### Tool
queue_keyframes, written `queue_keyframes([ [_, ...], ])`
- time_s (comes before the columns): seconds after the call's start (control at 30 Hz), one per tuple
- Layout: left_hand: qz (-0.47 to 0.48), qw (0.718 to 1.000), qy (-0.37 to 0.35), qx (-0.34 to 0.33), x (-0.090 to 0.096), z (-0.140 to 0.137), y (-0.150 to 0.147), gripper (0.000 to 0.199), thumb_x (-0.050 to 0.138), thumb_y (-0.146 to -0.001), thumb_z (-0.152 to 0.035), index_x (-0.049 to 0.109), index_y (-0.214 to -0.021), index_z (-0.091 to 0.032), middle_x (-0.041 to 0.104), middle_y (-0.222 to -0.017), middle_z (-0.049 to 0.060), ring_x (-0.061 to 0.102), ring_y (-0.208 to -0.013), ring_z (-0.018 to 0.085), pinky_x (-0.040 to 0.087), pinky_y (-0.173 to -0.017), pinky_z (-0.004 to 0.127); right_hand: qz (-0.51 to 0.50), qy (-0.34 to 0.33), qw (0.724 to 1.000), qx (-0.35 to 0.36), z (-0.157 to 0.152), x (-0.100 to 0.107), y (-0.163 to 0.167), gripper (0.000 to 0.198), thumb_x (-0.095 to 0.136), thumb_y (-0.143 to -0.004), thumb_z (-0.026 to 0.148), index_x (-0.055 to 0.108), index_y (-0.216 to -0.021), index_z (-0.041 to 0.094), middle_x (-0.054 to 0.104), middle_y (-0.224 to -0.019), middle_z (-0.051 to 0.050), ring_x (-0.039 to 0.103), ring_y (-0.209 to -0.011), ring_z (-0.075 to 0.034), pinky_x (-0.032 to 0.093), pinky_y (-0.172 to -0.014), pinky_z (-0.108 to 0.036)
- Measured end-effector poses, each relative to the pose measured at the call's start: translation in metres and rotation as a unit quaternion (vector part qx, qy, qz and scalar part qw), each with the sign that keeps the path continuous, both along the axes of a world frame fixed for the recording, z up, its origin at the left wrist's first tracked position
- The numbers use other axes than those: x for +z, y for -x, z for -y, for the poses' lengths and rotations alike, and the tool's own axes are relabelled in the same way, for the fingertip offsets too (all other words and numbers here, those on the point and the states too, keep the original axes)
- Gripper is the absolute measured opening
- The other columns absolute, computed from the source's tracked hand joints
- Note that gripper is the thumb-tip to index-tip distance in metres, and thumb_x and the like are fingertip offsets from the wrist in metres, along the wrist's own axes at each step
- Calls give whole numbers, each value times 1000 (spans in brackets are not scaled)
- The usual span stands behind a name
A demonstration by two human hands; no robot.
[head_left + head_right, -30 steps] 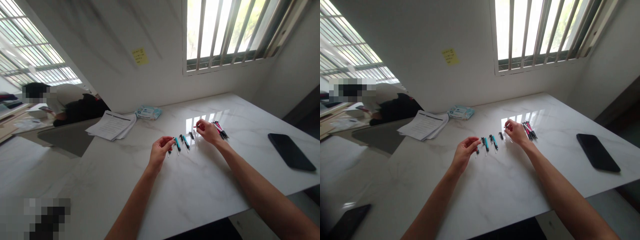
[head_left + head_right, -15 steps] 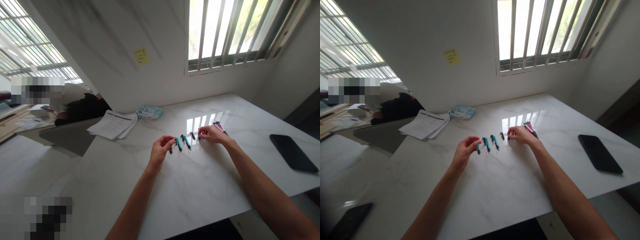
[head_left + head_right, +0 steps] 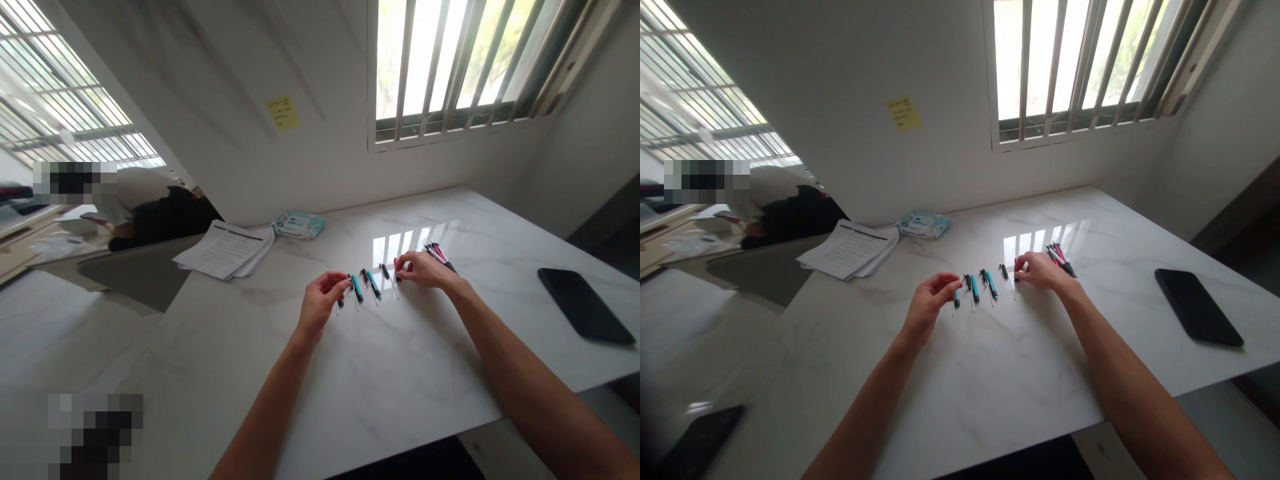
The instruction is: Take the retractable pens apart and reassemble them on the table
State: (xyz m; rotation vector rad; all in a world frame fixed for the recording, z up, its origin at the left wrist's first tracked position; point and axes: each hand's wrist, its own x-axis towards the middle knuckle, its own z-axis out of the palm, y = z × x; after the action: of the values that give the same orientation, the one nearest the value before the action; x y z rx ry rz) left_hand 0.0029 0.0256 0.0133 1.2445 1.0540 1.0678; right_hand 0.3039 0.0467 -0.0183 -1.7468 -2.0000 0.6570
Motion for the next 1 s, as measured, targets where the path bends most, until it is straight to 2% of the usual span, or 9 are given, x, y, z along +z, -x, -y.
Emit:
queue_keyframes([
  [0.1, -3, 1000, -5, -2, 0, 0, 0, 28, 85, -71, -37, 77, -89, -17, 74, -85, 4, 63, -77, 14, 49, -69, 24, -11, 12, 1000, 11, 2, 3, 2, 10, 68, -86, 26, 75, -90, 20, 78, -100, -7, 72, -84, -20, 50, -71, -26],
  [0.27, -1, 1000, -8, 0, 1, 0, 0, 27, 86, -71, -36, 77, -88, -17, 74, -84, 4, 62, -76, 14, 49, -68, 24, 11, 45, 998, 38, 4, 8, 4, 10, 66, -84, 25, 75, -85, 21, 77, -88, -5, 69, -75, -19, 46, -63, -27],
  [0.4, 6, 1000, -6, -3, 0, 0, 0, 26, 86, -71, -34, 74, -86, -17, 71, -82, 2, 60, -73, 12, 48, -67, 23, 19, 56, 996, 69, 7, 12, 7, 9, 66, -83, 25, 74, -85, 21, 77, -85, -4, 68, -73, -18, 43, -61, -27],
  [0.73, 12, 1000, -11, -19, -2, 0, -2, 25, 86, -72, -34, 71, -82, -16, 68, -80, 2, 59, -73, 12, 48, -66, 23, 18, 38, 996, 82, 8, 14, 10, 13, 62, -87, 29, 73, -86, 20, 76, -83, -5, 66, -70, -17, 43, -60, -27],
  [0.9, 12, 1000, -3, -25, -2, 1, -3, 28, 87, -70, -36, 71, -83, -17, 70, -82, 3, 61, -75, 13, 48, -65, 24, -45, -24, 998, 41, 8, 18, 15, 15, 64, -89, 33, 73, -90, 20, 74, -82, -5, 65, -70, -17, 47, -63, -28],
  [1.0, 11, 999, 0, -32, -3, 1, -4, 30, 88, -69, -37, 70, -83, -17, 71, -82, 2, 60, -72, 13, 47, -64, 24, -169, -66, 981, 67, 15, 22, 37, 23, 68, -90, 41, 73, -94, 19, 72, -81, -4, 64, -71, -16, 51, -65, -29],
])
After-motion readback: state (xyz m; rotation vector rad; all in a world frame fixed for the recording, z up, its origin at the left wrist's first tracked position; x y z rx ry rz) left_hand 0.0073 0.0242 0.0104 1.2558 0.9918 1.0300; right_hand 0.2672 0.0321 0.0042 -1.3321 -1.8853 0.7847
